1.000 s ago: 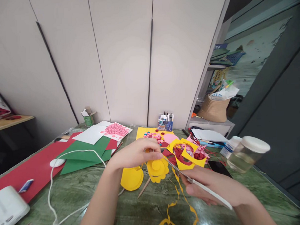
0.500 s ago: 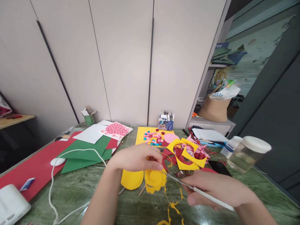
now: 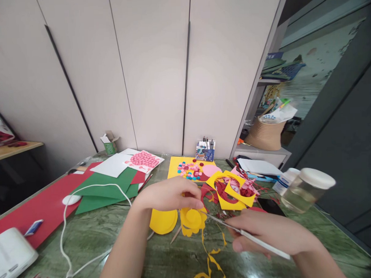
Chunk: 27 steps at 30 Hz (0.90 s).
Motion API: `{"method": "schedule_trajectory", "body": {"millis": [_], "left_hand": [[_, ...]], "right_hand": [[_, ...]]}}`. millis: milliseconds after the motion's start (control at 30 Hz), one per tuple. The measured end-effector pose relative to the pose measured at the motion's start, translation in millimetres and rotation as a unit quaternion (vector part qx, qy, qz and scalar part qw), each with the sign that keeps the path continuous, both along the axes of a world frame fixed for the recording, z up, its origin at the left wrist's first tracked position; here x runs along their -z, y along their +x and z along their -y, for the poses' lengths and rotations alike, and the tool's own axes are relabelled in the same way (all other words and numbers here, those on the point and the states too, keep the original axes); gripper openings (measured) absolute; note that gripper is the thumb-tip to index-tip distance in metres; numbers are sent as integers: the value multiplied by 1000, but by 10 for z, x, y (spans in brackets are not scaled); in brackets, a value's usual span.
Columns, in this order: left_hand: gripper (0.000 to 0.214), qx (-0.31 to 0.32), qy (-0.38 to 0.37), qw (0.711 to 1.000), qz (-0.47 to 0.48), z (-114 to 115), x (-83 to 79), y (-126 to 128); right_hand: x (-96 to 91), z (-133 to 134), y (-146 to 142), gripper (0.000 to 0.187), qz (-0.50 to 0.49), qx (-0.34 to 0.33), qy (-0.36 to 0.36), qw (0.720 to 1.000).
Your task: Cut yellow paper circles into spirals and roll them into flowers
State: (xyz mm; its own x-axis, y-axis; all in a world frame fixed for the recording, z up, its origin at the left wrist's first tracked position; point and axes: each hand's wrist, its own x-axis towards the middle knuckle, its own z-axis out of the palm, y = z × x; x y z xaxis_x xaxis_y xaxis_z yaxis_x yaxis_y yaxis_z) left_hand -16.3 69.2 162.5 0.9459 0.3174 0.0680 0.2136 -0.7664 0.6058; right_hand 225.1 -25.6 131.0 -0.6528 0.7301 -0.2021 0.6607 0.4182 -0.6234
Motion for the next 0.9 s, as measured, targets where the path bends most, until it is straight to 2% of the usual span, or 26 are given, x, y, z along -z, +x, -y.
{"method": "schedule_trajectory", "body": {"millis": [133,300,367,500,667,900], "left_hand": [[29,-63,7,998,15,25,-25,-8],[25,-113,32,993,28,49,-33,-24],[23,-131,23,990,48,48,-29,-23],[22,-167,-51,978,116,45,-22,12],[23,-196,-103,954,201,51,-2,107],[26,-202,-123,938,252,55,49,215]], "right_hand": [[34,22,37,32,-3,40,39,998],[48,48,58,33,-6,83,46,995],[58,45,55,35,-25,96,22,995],[110,19,24,36,-117,134,-64,982],[142,-33,-41,43,-261,85,-99,956],[127,-50,-99,49,-336,58,-108,934]]}}
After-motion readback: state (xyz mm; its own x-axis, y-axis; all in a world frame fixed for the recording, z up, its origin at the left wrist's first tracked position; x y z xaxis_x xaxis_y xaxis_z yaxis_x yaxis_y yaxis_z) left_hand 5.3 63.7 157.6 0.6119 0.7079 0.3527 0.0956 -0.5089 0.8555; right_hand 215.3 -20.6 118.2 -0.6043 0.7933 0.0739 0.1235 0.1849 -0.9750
